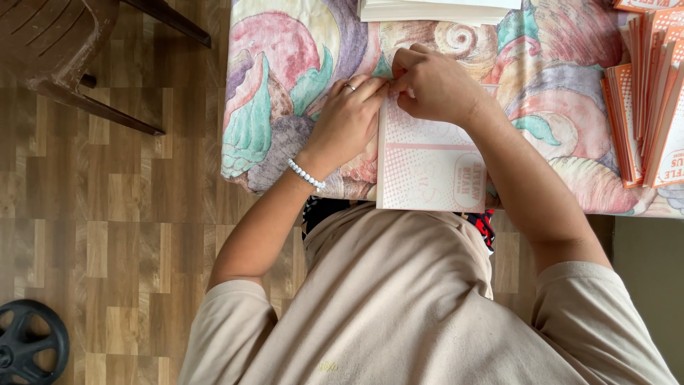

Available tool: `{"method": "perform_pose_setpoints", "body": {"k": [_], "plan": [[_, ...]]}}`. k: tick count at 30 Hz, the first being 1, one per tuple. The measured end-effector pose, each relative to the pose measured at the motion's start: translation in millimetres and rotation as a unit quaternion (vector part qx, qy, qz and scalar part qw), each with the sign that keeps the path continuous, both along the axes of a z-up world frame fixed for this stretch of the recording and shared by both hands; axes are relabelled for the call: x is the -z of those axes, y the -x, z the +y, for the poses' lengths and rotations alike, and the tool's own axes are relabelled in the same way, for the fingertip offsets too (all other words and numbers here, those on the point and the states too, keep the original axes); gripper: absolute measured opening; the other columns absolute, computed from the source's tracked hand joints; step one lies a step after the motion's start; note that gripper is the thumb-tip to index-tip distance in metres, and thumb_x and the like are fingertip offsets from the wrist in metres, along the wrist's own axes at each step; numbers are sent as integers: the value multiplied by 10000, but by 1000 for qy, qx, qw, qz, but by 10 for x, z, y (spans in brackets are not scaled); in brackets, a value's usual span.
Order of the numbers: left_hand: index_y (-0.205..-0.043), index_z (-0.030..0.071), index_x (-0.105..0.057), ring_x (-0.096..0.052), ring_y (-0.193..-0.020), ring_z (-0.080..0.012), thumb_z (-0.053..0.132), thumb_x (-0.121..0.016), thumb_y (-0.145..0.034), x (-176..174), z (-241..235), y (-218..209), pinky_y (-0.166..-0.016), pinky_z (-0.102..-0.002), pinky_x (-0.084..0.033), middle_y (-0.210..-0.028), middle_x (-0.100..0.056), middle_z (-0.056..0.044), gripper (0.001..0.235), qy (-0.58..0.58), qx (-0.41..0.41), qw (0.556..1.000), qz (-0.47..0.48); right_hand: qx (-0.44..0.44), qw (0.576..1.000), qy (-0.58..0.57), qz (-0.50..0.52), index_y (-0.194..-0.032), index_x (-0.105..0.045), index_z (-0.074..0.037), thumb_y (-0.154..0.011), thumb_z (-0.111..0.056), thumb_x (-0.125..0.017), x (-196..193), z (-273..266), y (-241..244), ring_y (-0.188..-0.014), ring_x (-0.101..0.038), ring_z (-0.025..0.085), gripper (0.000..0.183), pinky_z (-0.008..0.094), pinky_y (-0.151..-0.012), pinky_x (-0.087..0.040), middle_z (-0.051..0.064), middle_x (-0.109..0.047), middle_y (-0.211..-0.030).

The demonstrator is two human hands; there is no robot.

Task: Folding paper sheets into waffle bags and stacking them on a table.

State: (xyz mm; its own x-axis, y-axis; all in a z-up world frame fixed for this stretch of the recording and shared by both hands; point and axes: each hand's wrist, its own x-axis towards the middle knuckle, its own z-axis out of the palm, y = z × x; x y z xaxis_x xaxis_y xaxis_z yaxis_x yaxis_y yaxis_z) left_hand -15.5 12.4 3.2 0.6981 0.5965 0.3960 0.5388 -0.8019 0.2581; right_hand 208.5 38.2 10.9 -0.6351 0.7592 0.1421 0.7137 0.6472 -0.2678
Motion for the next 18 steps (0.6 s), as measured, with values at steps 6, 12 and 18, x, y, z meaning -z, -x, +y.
{"method": "perform_pose_setpoints", "body": {"k": [6,12,18], "plan": [[-1307,-18,-653,-461,-1391,-379,36,-543,-980,50,-17,100,-1179,-627,-268,-1439,-572,-137,349,-8,12,997,80,-36,980,-191,-32,-994,-820,-87,-1048,-124,-747,-30,-197,-234,-841,-641,202,98,314,-617,-619,2,-712,-923],[-1145,-36,-744,-433,-1432,-351,148,-531,-1040,-19,41,62,-1229,-572,-219,-1365,-657,-155,301,-84,39,988,125,-7,954,-271,-131,-1008,-754,-92,-1097,-156,-676,94,-360,-370,-810,-641,157,134,280,-676,-639,-17,-685,-930],[-1078,22,-780,-453,-1425,-339,202,-560,-1028,-36,41,63,-1228,-578,-215,-1452,-616,-164,289,-69,41,985,155,9,956,-250,-153,-923,-707,-71,-1126,-136,-600,146,-350,-337,-769,-612,156,239,287,-652,-584,-11,-673,-938]]}}
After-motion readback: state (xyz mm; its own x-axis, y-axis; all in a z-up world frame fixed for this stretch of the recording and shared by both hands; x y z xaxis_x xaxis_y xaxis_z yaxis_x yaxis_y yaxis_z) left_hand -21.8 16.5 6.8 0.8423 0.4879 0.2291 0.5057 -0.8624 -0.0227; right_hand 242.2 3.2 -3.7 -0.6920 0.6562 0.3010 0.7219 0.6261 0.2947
